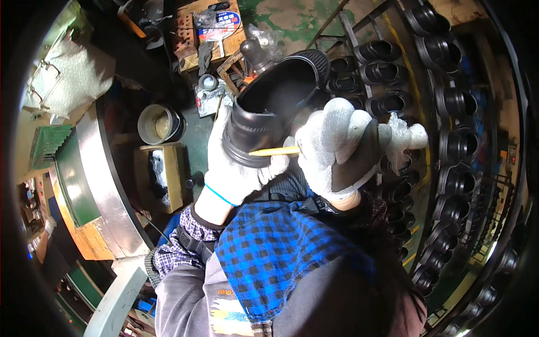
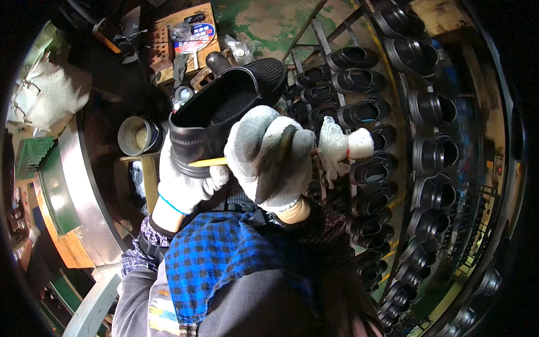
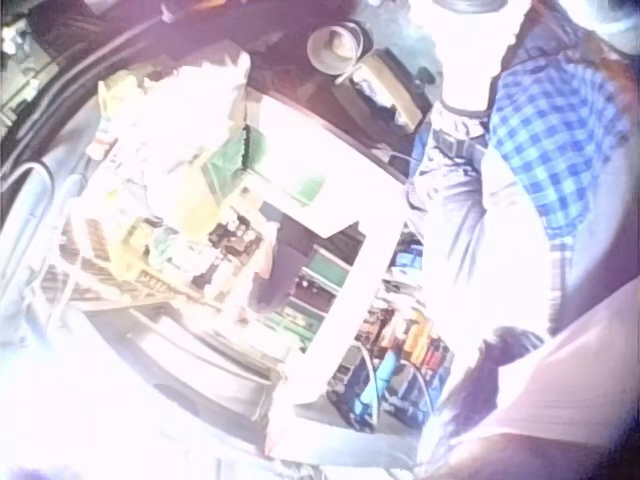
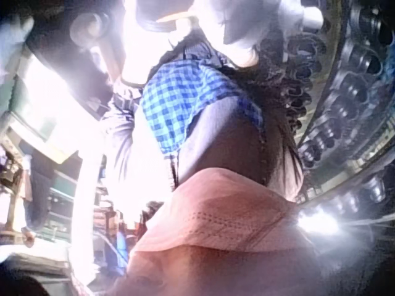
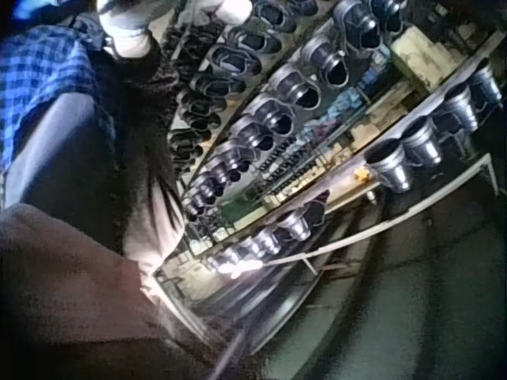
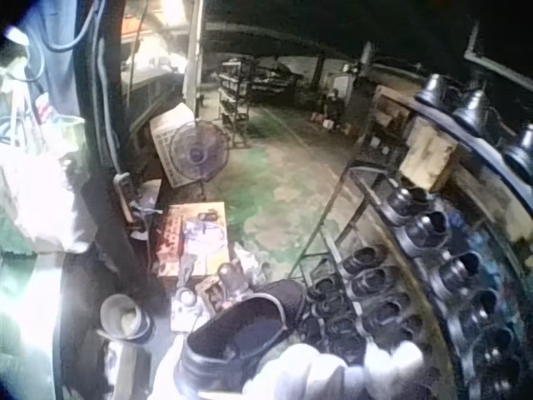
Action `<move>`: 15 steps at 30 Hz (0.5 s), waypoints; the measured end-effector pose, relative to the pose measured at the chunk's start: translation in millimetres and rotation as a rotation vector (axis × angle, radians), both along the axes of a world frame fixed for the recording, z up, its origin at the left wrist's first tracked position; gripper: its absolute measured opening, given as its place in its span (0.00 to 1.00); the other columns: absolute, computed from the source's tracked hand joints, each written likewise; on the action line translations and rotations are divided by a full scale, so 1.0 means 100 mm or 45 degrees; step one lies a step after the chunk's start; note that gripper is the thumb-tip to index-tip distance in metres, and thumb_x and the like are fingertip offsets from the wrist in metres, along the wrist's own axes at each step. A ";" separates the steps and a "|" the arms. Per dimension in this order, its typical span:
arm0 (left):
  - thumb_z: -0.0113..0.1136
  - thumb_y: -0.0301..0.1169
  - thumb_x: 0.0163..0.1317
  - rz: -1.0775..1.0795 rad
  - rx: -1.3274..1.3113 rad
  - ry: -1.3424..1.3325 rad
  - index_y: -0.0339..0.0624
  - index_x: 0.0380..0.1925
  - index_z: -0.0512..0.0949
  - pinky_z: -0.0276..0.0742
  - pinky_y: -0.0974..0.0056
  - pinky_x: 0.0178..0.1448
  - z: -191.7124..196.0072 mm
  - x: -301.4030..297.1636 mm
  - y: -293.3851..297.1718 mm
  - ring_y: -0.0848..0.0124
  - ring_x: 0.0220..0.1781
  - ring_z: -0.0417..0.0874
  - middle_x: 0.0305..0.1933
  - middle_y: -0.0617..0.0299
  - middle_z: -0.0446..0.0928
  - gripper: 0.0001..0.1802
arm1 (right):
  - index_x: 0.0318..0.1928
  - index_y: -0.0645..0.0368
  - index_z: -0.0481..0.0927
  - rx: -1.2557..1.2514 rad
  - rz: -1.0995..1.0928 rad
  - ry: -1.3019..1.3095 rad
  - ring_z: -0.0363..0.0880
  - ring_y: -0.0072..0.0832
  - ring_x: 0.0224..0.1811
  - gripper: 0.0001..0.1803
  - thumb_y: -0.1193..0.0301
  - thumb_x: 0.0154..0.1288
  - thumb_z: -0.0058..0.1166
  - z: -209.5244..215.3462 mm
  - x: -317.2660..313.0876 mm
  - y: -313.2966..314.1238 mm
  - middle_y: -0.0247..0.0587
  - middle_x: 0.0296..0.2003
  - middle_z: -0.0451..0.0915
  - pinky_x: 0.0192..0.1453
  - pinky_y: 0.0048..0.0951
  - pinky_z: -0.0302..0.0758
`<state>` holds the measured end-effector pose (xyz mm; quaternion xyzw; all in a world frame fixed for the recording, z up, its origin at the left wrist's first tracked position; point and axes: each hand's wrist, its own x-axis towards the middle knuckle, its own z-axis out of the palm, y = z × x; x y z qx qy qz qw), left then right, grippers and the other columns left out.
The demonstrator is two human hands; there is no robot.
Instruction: Using a cloth and a small tool to clean and polish finished black shoes in a factory setting.
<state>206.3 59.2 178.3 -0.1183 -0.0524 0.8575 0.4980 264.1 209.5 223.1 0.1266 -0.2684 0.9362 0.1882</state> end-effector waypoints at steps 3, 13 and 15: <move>0.39 0.55 0.65 0.030 -0.526 0.531 0.40 0.60 0.59 0.75 0.52 0.53 0.14 0.10 0.13 0.58 0.54 0.72 0.57 0.50 0.67 0.34 | 0.20 0.58 0.64 -0.120 -0.030 -0.017 0.60 0.23 0.16 0.20 0.61 0.67 0.39 0.04 0.07 0.07 0.35 0.19 0.62 0.18 0.25 0.58; 0.50 0.53 0.60 -0.492 0.207 -0.116 0.45 0.66 0.54 0.78 0.61 0.36 0.16 0.08 0.25 0.51 0.42 0.75 0.61 0.38 0.61 0.40 | 0.16 0.56 0.59 -0.065 -0.378 0.036 0.57 0.24 0.18 0.25 0.58 0.68 0.40 0.23 0.36 0.95 0.34 0.21 0.57 0.20 0.25 0.57; 0.49 0.49 0.63 -0.631 0.299 -0.274 0.43 0.65 0.55 0.78 0.64 0.28 -0.18 0.06 0.07 0.57 0.34 0.76 0.51 0.39 0.67 0.36 | 0.18 0.56 0.62 0.046 -0.441 0.115 0.58 0.24 0.20 0.23 0.56 0.67 0.42 0.36 0.48 1.11 0.32 0.22 0.57 0.22 0.25 0.58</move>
